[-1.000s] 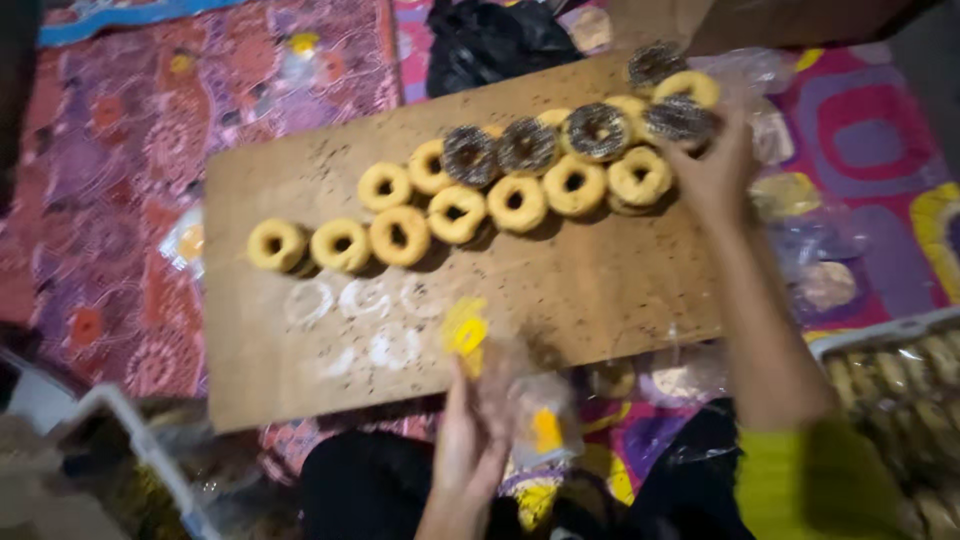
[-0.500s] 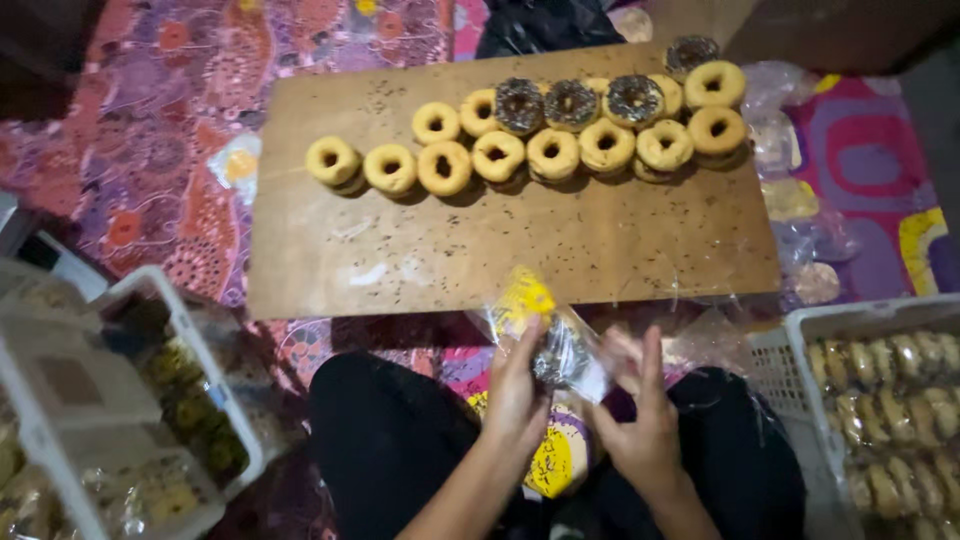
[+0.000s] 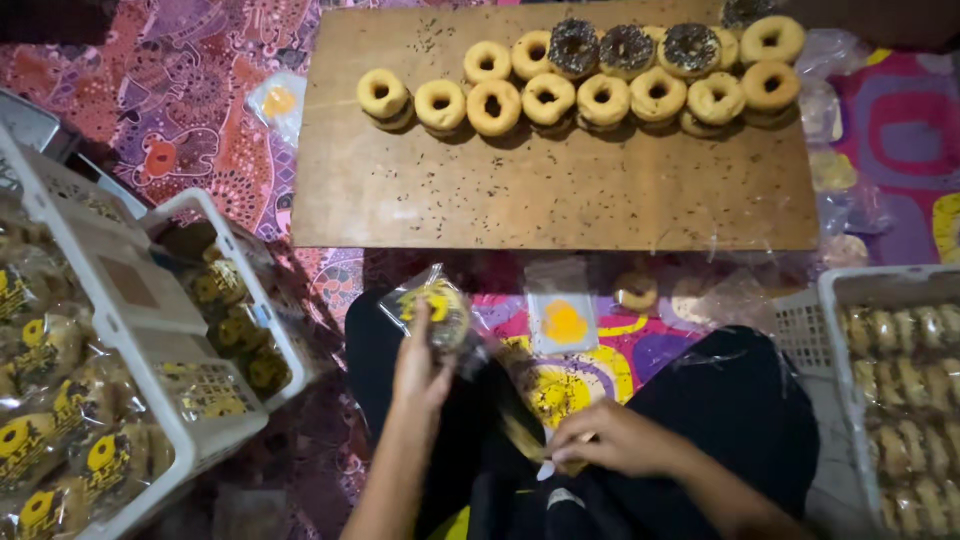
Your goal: The person sits on a mat and packages donuts by placing them into clear plastic bags. They pick donuts from a wooden board, insert them into bags, and place the sealed packages into a white plastic crate.
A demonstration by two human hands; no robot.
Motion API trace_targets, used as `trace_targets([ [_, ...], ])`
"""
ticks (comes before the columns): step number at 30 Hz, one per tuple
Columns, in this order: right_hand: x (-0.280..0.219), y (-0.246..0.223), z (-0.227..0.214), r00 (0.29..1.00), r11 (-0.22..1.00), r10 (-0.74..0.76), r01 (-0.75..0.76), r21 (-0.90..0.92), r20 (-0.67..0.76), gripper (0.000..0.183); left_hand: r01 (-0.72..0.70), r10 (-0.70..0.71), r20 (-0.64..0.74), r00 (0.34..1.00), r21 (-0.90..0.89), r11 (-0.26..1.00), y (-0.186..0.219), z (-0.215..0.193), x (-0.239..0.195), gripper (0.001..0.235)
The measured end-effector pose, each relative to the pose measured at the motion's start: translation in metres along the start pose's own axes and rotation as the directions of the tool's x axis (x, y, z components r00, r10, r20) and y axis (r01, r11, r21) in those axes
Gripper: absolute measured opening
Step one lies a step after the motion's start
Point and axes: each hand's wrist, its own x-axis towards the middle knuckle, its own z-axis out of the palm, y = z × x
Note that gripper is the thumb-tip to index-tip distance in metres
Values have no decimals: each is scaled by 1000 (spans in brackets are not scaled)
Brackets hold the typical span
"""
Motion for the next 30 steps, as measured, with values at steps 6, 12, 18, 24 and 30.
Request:
trace_targets([
  [6,77,42,-25,775,344,-403,-365,-865,-487,54,111,-119,87,989,88,990,-13,-18,21,34],
  [12,53,-1,-28,765,873,-229,-113,-474,-602,17,10,-90,267,959,287,958,-55,19,-9,37],
  [18,17,-82,-20,699,839,-159,-277,-469,-698,19,-311,75,441,894,492,813,-65,52,-60,19],
  [24,-33,-102,-49,954,368,-280,6,-930,-105,30,-601,-232,661,714,748,282,-57,57,-130,23],
  [30,-43,-34,-53,1000,784,-16,24,-620,19,29,-616,-418,639,646,759,210,-25,64,-119,27],
])
